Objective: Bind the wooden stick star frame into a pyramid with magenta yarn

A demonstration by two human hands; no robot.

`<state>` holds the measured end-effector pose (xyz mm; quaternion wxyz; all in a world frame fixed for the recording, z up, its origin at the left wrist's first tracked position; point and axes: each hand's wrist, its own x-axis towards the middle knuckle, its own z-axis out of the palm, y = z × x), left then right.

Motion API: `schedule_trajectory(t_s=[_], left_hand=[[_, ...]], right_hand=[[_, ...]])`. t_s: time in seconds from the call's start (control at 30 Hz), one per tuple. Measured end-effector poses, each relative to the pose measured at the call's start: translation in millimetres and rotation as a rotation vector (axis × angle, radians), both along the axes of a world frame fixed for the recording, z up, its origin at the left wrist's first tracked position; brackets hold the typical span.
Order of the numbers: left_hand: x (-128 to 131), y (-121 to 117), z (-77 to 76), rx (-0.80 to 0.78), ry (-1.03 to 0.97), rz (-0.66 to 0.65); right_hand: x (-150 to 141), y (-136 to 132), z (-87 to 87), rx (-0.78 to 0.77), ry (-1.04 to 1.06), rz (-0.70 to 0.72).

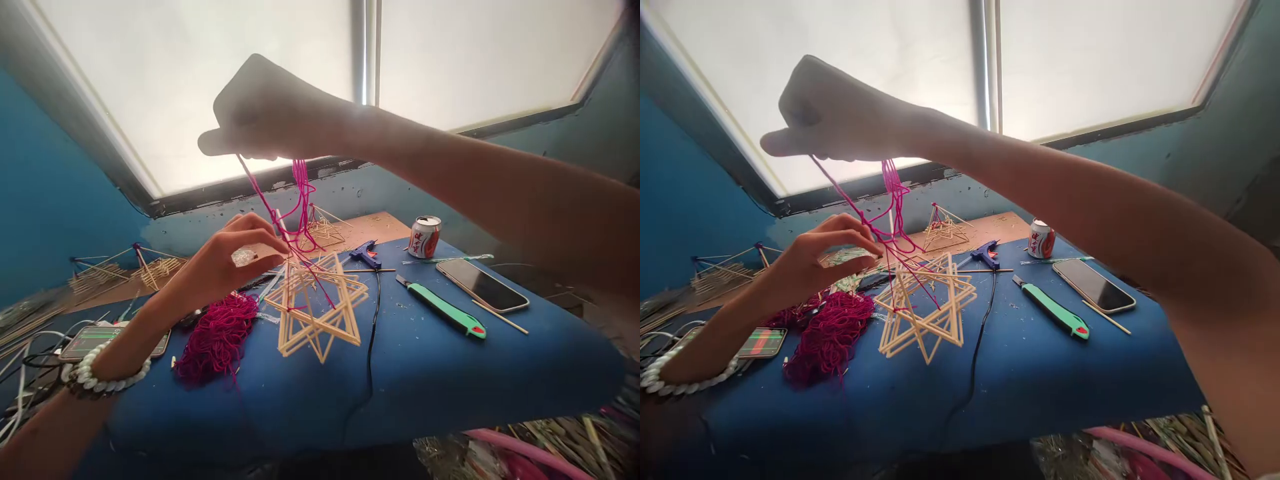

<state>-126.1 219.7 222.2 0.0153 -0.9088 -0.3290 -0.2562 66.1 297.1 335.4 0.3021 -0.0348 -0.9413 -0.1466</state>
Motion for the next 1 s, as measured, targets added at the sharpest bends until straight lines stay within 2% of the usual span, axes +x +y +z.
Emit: schedule_trajectory(t_s=[0.13, 0.2, 0.27, 0.43, 0.5, 0.6, 0.7, 0.83, 0.9, 1.0], left_hand=[[3, 13, 10.2, 0.205, 0.027, 0.122], [-2, 21, 11.9, 0.218, -0.046, 0.158], [-10, 28, 12.6, 0.139, -0.075, 0.123], [-24, 31, 9.9, -0.235, 0.023, -0.121], [-26, 27, 5.7, -0.319, -0.016, -0.142], [-27, 16, -1.8, -0.319, -0.073, -0.077], [-30, 0, -7.2, -0.204, -0.018, 0.055], [-36, -21, -8.6, 0.159, 0.205, 0.222], [-38, -31, -5.9, 0.224, 0.316, 0.259], [-38, -45, 4.4, 0.242, 0.417, 0.278]], right_hand=[[4, -6, -4.5, -0.156, 0.199, 0.018], [7, -11, -6.0, -0.203, 0.247, 0.017], [9, -16, -6.2, -0.243, 0.256, 0.011], [13, -22, -6.8, -0.312, 0.247, 0.012], [12, -22, -8.7, -0.331, 0.233, 0.005], [8, -20, -12.8, -0.343, 0.221, -0.011], [-1, -16, -16.1, -0.323, 0.176, -0.016], [-18, -13, -17.2, -0.235, 0.123, 0.04], [-27, -15, -16.2, -0.202, 0.108, 0.065], [-35, -18, -13.6, -0.176, 0.119, 0.086]])
